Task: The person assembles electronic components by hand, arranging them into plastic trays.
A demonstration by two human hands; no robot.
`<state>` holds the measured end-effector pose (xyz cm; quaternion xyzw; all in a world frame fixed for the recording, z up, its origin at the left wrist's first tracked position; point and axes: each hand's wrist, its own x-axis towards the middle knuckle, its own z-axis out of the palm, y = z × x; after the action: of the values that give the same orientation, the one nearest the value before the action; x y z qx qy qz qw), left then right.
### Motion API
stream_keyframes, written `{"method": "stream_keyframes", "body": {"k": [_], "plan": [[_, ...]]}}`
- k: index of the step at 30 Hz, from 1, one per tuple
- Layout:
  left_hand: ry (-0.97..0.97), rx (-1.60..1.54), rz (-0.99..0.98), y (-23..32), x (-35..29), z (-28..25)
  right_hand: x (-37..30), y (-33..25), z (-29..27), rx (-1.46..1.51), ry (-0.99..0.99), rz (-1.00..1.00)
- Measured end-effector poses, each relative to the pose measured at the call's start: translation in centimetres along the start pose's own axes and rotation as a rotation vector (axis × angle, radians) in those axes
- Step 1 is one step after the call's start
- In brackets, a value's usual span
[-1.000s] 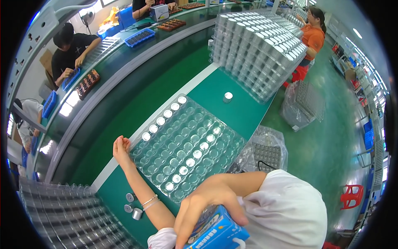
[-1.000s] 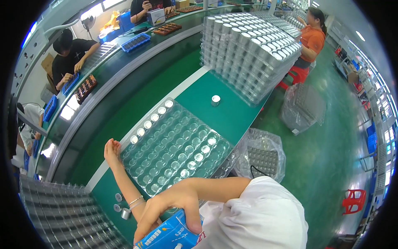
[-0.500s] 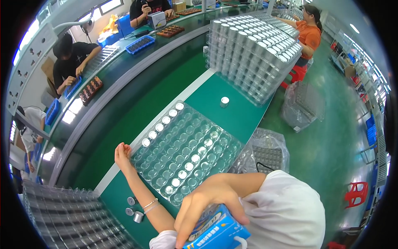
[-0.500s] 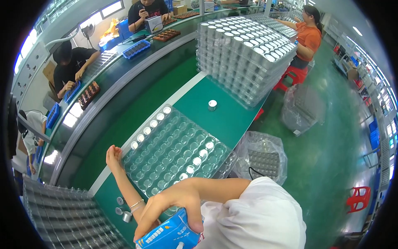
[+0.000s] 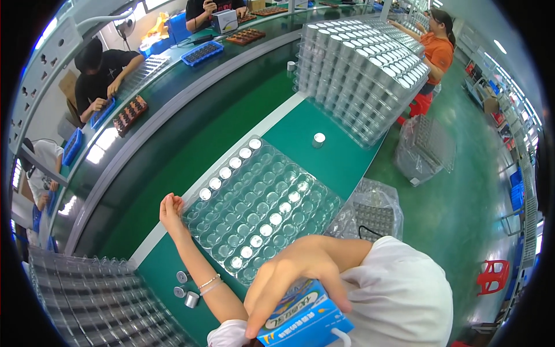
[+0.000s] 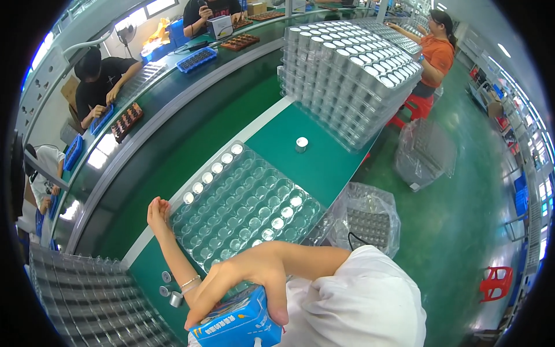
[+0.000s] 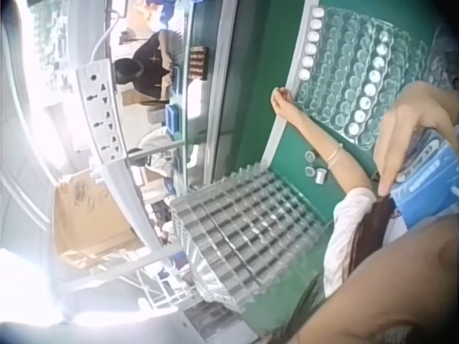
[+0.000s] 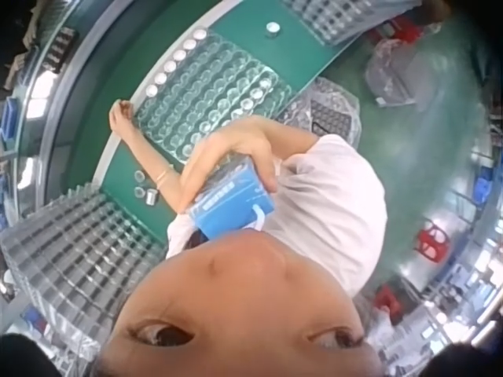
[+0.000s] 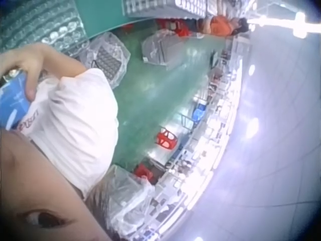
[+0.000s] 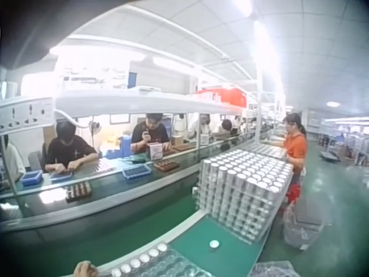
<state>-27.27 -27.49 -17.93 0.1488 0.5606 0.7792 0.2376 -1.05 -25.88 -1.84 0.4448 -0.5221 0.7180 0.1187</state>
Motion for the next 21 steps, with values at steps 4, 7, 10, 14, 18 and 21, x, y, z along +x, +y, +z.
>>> {"method": "stream_keyframes", "body": {"k": [4,7,10,14,18,21], "plan": [[-0.011,0.025,-0.006,-0.52,0.39,-1.02,0.11,0.20,0.08,0.010,0.003,-0.003],[-0.005,0.020,-0.009,-0.56,0.36,-0.87,0.09,0.06,0.16,0.004,0.008,0.017],[-0.014,0.008,-0.006,-0.67,0.45,-0.99,0.38,0.29,0.06,-0.034,0.009,-0.064],[-0.017,0.010,0.002,-0.63,0.47,-0.98,0.47,0.30,-0.09,-0.021,0.003,-0.054],[-0.019,0.014,0.003,-0.50,0.43,-0.94,0.28,0.37,-0.08,-0.010,-0.008,-0.018],[-0.020,0.019,0.004,-0.45,0.35,-0.89,0.14,0.33,-0.01,0.006,-0.009,0.034]]}}
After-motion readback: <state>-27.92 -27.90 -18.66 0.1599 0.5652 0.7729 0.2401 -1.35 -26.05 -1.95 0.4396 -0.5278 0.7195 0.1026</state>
